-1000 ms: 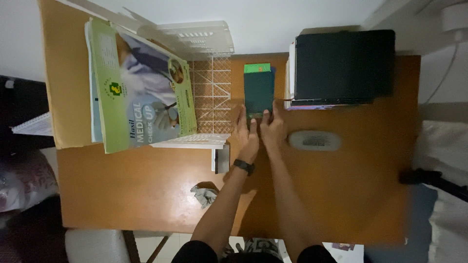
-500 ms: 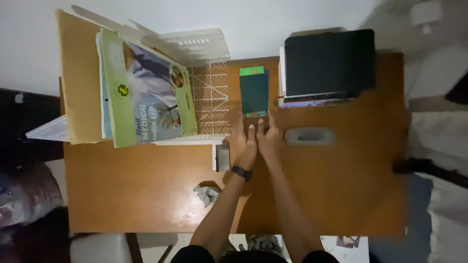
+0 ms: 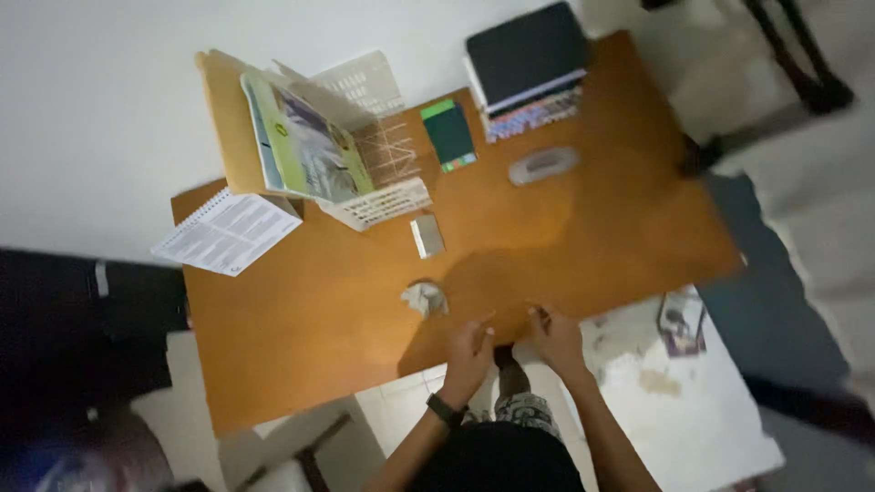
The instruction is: Cleaning and wiping down various personal items such as a notebook, envelope, card, and boxes using a cloth.
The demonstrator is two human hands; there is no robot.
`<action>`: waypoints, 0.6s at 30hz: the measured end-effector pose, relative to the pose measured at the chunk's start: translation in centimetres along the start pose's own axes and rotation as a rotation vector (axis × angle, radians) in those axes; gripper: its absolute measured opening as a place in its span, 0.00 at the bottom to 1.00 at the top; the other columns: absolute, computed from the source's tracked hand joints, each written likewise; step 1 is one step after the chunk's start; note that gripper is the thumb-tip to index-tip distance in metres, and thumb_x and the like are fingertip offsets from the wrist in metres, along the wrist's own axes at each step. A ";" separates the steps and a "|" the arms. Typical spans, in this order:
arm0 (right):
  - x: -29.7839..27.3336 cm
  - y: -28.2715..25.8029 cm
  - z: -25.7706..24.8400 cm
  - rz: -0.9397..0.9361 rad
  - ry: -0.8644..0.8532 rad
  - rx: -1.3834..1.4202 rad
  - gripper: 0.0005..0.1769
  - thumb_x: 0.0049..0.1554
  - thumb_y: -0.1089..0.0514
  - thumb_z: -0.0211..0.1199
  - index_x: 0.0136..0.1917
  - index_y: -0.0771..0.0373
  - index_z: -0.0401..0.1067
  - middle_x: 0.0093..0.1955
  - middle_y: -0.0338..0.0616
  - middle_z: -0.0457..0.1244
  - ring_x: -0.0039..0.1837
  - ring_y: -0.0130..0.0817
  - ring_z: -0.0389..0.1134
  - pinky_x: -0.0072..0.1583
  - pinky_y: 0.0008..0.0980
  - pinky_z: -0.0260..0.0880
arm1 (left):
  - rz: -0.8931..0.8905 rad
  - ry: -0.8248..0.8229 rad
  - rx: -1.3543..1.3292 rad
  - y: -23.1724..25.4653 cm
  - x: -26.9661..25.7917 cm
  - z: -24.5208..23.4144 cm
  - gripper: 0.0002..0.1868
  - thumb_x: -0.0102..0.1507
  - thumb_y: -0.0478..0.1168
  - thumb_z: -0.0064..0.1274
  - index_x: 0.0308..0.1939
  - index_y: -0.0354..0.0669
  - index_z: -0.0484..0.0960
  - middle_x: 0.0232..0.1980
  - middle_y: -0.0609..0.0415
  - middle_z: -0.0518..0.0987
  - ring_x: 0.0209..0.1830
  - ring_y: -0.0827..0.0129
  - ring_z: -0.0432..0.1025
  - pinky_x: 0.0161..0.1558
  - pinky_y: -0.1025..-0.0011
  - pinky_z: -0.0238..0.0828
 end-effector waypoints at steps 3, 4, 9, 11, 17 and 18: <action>-9.1 1.3 -1.6 0.146 0.066 -0.219 0.16 0.62 0.50 0.61 0.58 0.60 0.79 0.41 0.50 0.70 0.38 0.40 0.68 0.44 0.38 0.68 | -0.071 -0.145 -0.026 -0.9 -7.0 0.0 0.15 0.70 0.39 0.50 0.57 0.35 0.81 0.50 0.46 0.84 0.51 0.64 0.78 0.53 0.70 0.74; -12.4 2.1 -1.6 0.175 0.081 -0.188 0.16 0.61 0.52 0.60 0.59 0.60 0.78 0.41 0.49 0.70 0.39 0.41 0.70 0.43 0.38 0.69 | -0.054 -0.157 -0.068 -1.1 -9.4 0.0 0.14 0.69 0.38 0.49 0.56 0.34 0.81 0.49 0.47 0.84 0.50 0.66 0.78 0.52 0.71 0.74; -26.8 4.9 -1.7 0.427 0.076 -0.117 0.18 0.59 0.55 0.59 0.61 0.58 0.77 0.41 0.49 0.71 0.40 0.44 0.72 0.45 0.39 0.71 | -0.116 -0.314 -0.004 0.0 -18.7 1.3 0.15 0.69 0.37 0.48 0.56 0.35 0.83 0.45 0.48 0.83 0.43 0.67 0.76 0.46 0.71 0.72; -31.2 5.5 -1.7 0.351 0.100 -0.102 0.16 0.57 0.56 0.59 0.56 0.59 0.78 0.50 0.46 0.72 0.42 0.41 0.74 0.46 0.38 0.73 | -0.127 -0.417 0.073 0.5 -21.7 2.7 0.14 0.69 0.38 0.48 0.55 0.36 0.83 0.46 0.49 0.84 0.42 0.68 0.77 0.46 0.71 0.73; -38.1 7.6 -5.8 0.342 0.246 -0.194 0.13 0.59 0.56 0.59 0.53 0.60 0.80 0.53 0.49 0.72 0.46 0.47 0.73 0.51 0.41 0.73 | -0.093 -0.560 -0.037 -1.6 -26.8 8.4 0.13 0.70 0.39 0.50 0.53 0.35 0.82 0.46 0.49 0.85 0.46 0.69 0.79 0.49 0.72 0.75; -38.6 7.4 -7.0 0.356 0.250 -0.188 0.13 0.59 0.56 0.59 0.53 0.60 0.80 0.53 0.49 0.72 0.46 0.47 0.73 0.51 0.41 0.73 | -0.100 -0.573 -0.032 -1.3 -27.0 9.4 0.13 0.70 0.39 0.50 0.53 0.35 0.82 0.46 0.49 0.85 0.46 0.69 0.79 0.49 0.72 0.75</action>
Point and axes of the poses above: each hand's wrist, its own x-axis towards the middle knuckle, its own z-axis out of the palm, y = z × x, the point moved 6 cm from there along x, towards the middle knuckle
